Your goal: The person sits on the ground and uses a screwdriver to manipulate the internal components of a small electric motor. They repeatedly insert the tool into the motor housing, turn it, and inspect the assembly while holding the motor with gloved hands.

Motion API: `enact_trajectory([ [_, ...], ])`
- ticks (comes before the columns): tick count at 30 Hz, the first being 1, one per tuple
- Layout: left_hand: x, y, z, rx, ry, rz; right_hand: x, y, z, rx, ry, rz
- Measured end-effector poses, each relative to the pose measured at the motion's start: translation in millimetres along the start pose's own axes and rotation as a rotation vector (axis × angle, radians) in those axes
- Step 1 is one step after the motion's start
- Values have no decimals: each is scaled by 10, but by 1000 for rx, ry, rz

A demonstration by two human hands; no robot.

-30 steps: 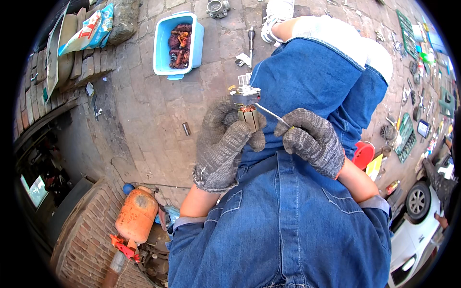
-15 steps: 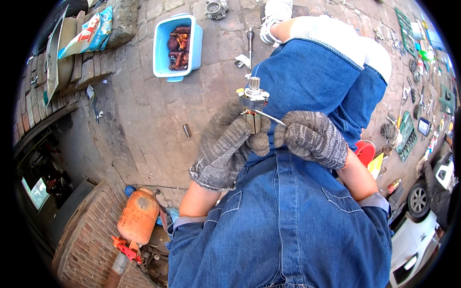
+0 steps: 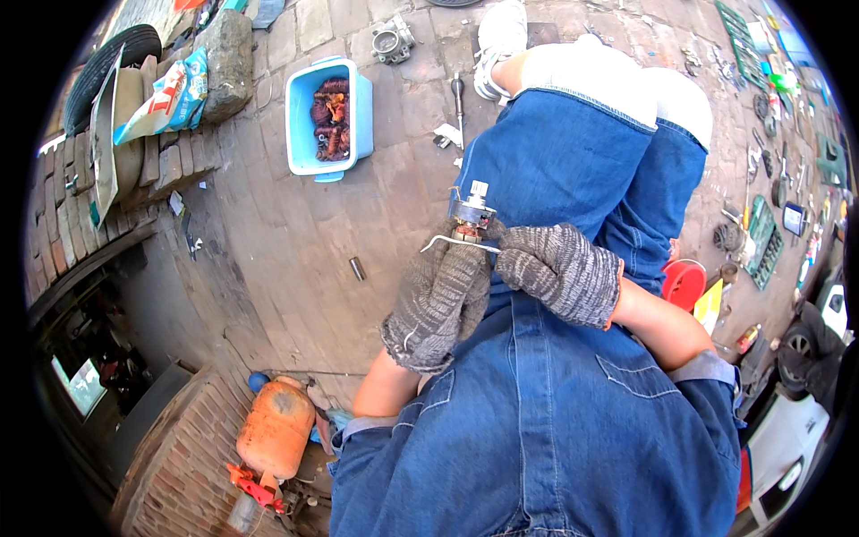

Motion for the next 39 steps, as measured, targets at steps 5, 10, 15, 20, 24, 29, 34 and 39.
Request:
enact_trajectory([
  [5,-40,6,13,29,89,22,-73,-72,14,135,171,-23],
  [10,-43,-36,72,103,61,119,-293,-116,-129,150,154,20],
  [15,-76,-83,-19,75,32,235,-353,-75,-222,323,278,4],
  [20,-25,-58,-33,78,48,271,-283,16,-215,294,364,71],
  [24,-7,-35,-34,78,-1,249,-283,23,-195,251,329,184],
  [29,6,-17,-32,106,-55,237,-217,5,-165,263,358,125],
  [34,63,5,19,151,-63,224,-216,8,-155,274,362,72],
  [39,67,24,40,174,-143,226,-216,40,-178,197,241,110],
])
Point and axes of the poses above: each hand's wrist, its own y-axis away from the middle knuckle, its own z-axis out of the palm, x = y × z, the point moved 1 cm from there along -y, towards the middle knuckle, and after that the axes turned 15 degrees about -x, right-handed, at the moved point
